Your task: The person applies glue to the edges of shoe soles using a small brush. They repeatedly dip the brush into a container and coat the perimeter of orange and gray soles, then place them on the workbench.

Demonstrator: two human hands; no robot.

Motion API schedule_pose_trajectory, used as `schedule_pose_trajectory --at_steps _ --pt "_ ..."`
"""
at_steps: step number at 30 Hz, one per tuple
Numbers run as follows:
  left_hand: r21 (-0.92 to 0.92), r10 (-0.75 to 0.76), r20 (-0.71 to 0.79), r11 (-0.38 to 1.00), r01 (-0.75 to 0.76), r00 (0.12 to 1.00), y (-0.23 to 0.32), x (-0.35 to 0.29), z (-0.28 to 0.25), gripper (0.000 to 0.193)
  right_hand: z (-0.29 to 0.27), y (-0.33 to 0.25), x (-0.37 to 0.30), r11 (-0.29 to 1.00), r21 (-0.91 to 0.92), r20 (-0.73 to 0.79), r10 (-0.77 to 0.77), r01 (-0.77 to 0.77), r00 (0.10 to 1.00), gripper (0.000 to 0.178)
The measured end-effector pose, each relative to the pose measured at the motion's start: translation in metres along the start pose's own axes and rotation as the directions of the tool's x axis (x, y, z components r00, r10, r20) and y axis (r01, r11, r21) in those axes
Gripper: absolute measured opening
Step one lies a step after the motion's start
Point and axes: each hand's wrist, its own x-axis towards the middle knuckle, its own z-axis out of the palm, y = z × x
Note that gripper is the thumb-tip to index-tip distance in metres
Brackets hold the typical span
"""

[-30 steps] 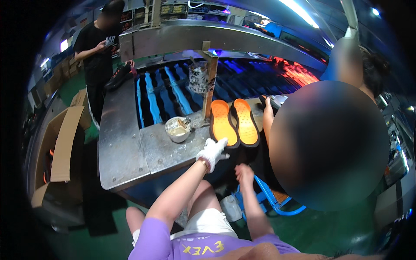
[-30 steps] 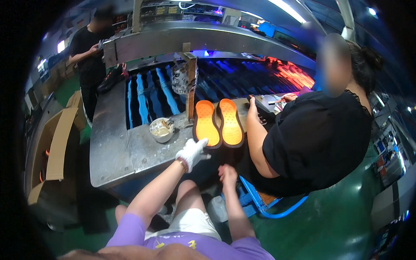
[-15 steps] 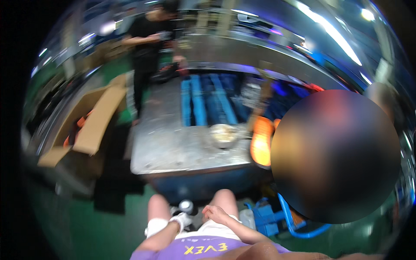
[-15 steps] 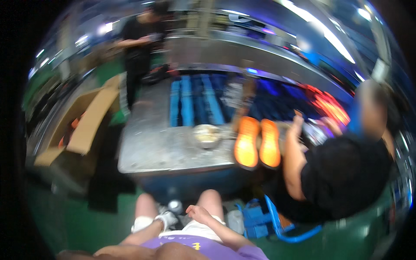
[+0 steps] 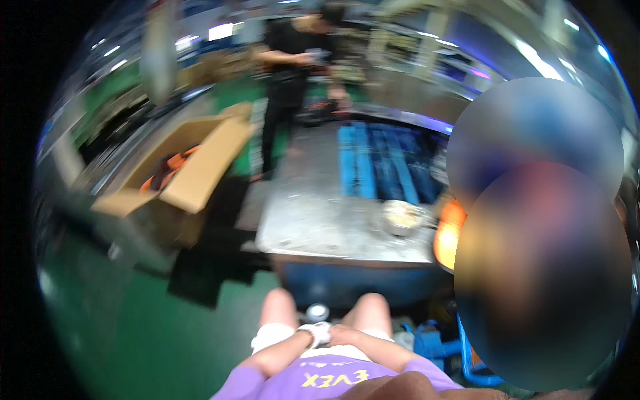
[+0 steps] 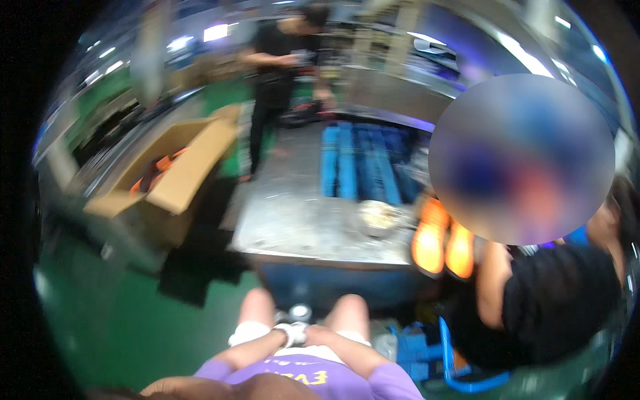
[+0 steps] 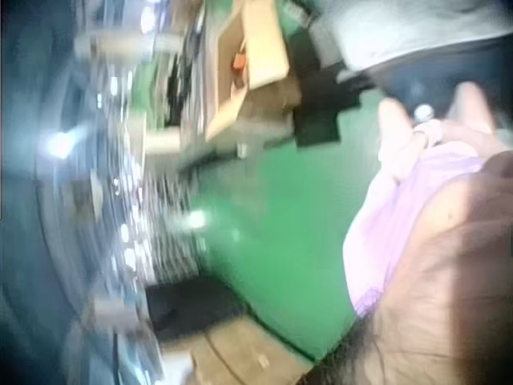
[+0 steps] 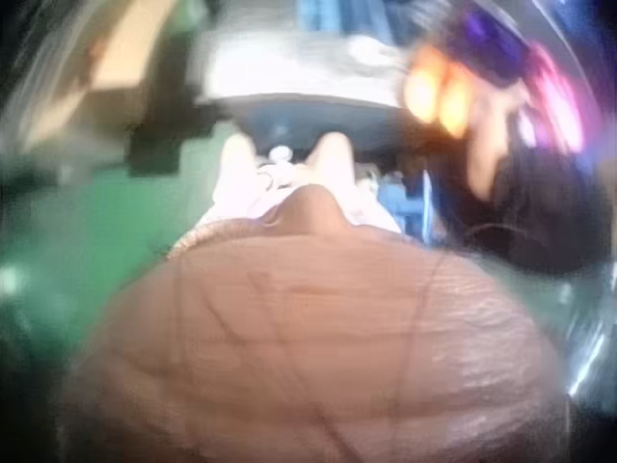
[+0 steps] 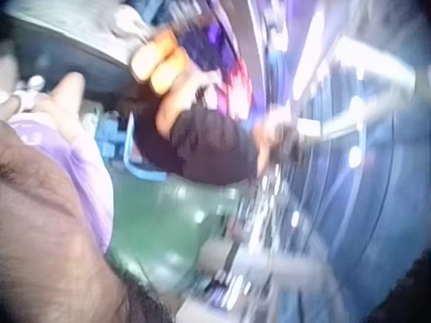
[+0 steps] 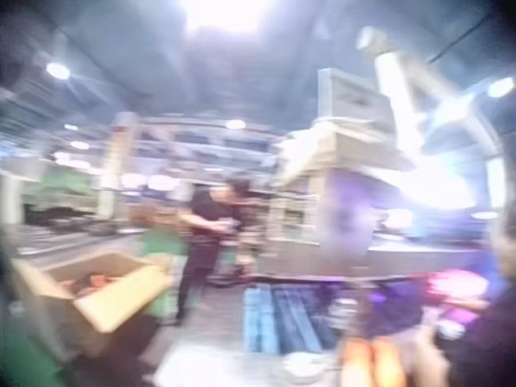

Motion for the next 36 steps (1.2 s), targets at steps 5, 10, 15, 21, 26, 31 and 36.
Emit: schedule_pose_trajectory --at_steps 5,10,15,21,26,31,36 --pt "-0.253 -0.218 -0.116 0.95 0.183 0.969 -0.072 0.036 0.0 0.043 -0.043 -0.034 0.001 0.999 -0.033 -0.181 -0.024 0.018 0.983 0.029" --pt "-0.007 -0.306 0.031 0.952 0.307 0.951 -0.02 0.032 0.002 0.044 -0.026 -0.019 -0.029 0.984 0.164 -0.334 0.125 -0.074 0.934 0.026" --pt "0.127 -0.319 0.055 0.942 0.311 0.946 0.002 0.019 -0.009 0.044 -0.02 -0.031 -0.014 0.985 0.098 -0.299 0.164 -0.14 0.94 0.027" --pt "0.186 -0.351 0.12 0.927 0.326 0.929 0.019 0.019 -0.014 0.045 -0.036 -0.03 -0.026 0.996 -0.008 -0.138 0.091 -0.093 0.986 0.031" --pt "0.22 -0.375 0.171 0.916 0.336 0.911 0.029 0.021 -0.014 0.045 -0.052 -0.014 -0.029 0.959 0.237 -0.2 0.203 -0.154 0.959 0.021" --pt "0.24 -0.391 0.219 0.91 0.339 0.894 0.038 0.022 -0.011 0.046 -0.054 -0.003 -0.018 0.966 0.131 -0.399 0.256 -0.222 0.88 0.019" --pt "0.229 -0.408 0.248 0.906 0.356 0.879 0.034 0.016 -0.008 0.046 -0.085 0.033 -0.037 0.831 0.196 -0.603 0.52 -0.52 0.605 0.03"
